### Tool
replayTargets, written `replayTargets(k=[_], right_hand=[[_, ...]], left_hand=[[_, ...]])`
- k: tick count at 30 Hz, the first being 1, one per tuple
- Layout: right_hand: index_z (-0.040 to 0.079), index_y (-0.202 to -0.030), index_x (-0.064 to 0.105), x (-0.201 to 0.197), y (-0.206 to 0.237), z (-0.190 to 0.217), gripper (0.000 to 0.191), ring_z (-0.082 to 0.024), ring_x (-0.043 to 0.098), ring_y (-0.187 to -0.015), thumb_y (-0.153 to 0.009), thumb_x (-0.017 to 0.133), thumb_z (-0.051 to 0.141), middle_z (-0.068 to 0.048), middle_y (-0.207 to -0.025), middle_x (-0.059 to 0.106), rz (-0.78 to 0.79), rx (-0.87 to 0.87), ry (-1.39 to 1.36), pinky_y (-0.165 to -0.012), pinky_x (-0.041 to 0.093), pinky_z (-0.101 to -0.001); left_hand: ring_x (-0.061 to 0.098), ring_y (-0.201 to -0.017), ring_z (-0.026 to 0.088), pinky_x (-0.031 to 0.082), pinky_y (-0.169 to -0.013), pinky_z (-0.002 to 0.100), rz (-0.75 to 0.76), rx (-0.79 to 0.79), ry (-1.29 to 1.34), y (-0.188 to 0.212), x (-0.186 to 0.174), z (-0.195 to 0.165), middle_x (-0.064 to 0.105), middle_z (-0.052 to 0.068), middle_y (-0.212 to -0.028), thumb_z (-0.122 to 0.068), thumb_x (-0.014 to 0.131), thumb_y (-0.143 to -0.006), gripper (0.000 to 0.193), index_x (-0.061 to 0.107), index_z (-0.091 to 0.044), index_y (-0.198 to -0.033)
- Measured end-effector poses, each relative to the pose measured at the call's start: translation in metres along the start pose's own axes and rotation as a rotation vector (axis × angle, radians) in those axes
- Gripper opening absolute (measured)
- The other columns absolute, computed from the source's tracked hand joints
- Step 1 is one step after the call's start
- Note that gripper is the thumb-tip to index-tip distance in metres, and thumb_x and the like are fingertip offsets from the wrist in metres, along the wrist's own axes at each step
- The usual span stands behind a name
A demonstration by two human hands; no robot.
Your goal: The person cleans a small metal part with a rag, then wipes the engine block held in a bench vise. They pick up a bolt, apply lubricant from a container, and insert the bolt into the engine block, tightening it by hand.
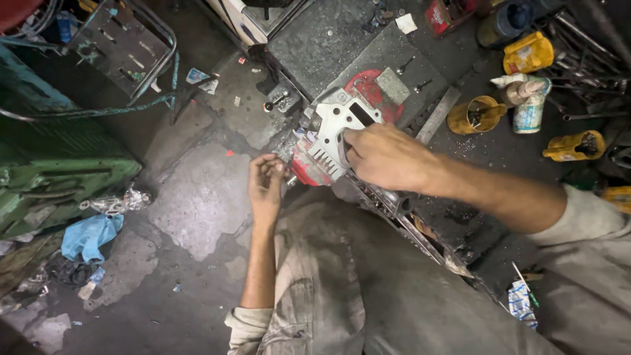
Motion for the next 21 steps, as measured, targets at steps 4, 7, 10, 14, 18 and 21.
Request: replayTargets(k=[4, 7, 10, 14, 18, 21], right_hand=[[-0.004, -0.100, 0.063, 0.000, 0.030, -0.026, 0.027, -0.034, 0.064, -0.078, -0.098, 0.058, 0.023, -0.016, -0.084, 0.065, 0.359, -0.299, -1.190, -0.070, 0.053, -0.0470], [-0.010, -0.125, 0.057, 0.013, 0.078, -0.035, 0.061, -0.031, 0.067, -0.108, -0.104, 0.057, 0.047, -0.019, -0.115, 0.067, 0.502, -0.507, -1.356, -0.094, 0.054, -0.0422], [-0.008, -0.137, 0.052, 0.045, 0.100, -0.026, 0.080, -0.024, 0.068, -0.109, -0.100, 0.050, 0.063, -0.017, -0.123, 0.067, 0.525, -0.609, -1.219, -0.093, 0.056, -0.0385], [-0.006, -0.138, 0.051, 0.055, 0.117, -0.031, 0.057, -0.024, 0.076, -0.109, -0.102, 0.076, 0.030, -0.019, -0.122, 0.073, 0.096, -0.814, -1.021, -0.099, 0.060, -0.0457], [-0.005, -0.117, 0.072, 0.053, 0.156, -0.067, 0.035, -0.027, 0.076, -0.102, -0.094, 0.065, 0.020, -0.023, -0.118, 0.076, 0.027, -0.541, -1.279, -0.091, 0.058, -0.0437], [-0.005, -0.134, 0.059, 0.072, 0.170, -0.089, 0.044, -0.024, 0.073, -0.089, -0.093, 0.064, 0.009, -0.018, -0.115, 0.072, -0.164, -0.201, -1.485, -0.070, 0.060, -0.0375]], left_hand=[[0.062, -0.098, 0.016, 0.052, -0.091, 0.030, 0.147, 0.012, 0.005, 0.029, 0.024, -0.057, 0.063, 0.006, -0.107, -0.001, 0.062, -0.105, 0.025, 0.053, -0.001, -0.128], [0.064, -0.114, 0.019, 0.052, -0.102, 0.035, 0.400, 0.007, -0.081, 0.060, 0.047, -0.107, 0.066, 0.009, -0.118, -0.007, 0.071, -0.096, 0.042, 0.054, -0.002, -0.134], [0.059, -0.123, 0.026, 0.049, -0.104, 0.038, 0.746, 0.308, -0.234, 0.063, 0.073, -0.136, 0.061, 0.014, -0.129, -0.014, 0.083, -0.079, 0.056, 0.058, -0.005, -0.127], [0.064, -0.121, 0.023, 0.052, -0.106, 0.036, 0.871, 0.282, -0.109, 0.063, 0.101, -0.135, 0.067, 0.011, -0.129, -0.008, 0.077, -0.096, 0.024, 0.066, -0.010, -0.116], [0.064, -0.120, 0.019, 0.051, -0.107, 0.033, 0.847, -0.084, 0.109, 0.062, 0.099, -0.120, 0.069, 0.011, -0.130, -0.015, 0.060, -0.109, 0.014, 0.057, -0.013, -0.122], [0.062, -0.116, 0.026, 0.049, -0.100, 0.040, 1.018, 0.194, -0.066, 0.065, 0.099, -0.106, 0.063, 0.017, -0.123, -0.012, 0.074, -0.091, 0.045, 0.050, 0.001, -0.126]])
Point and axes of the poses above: each hand's wrist, its own y-axis away from the middle knuckle, its own x-axis out of the palm, z = x × y, the point moved 2 cm from there along -y, towards the middle knuckle
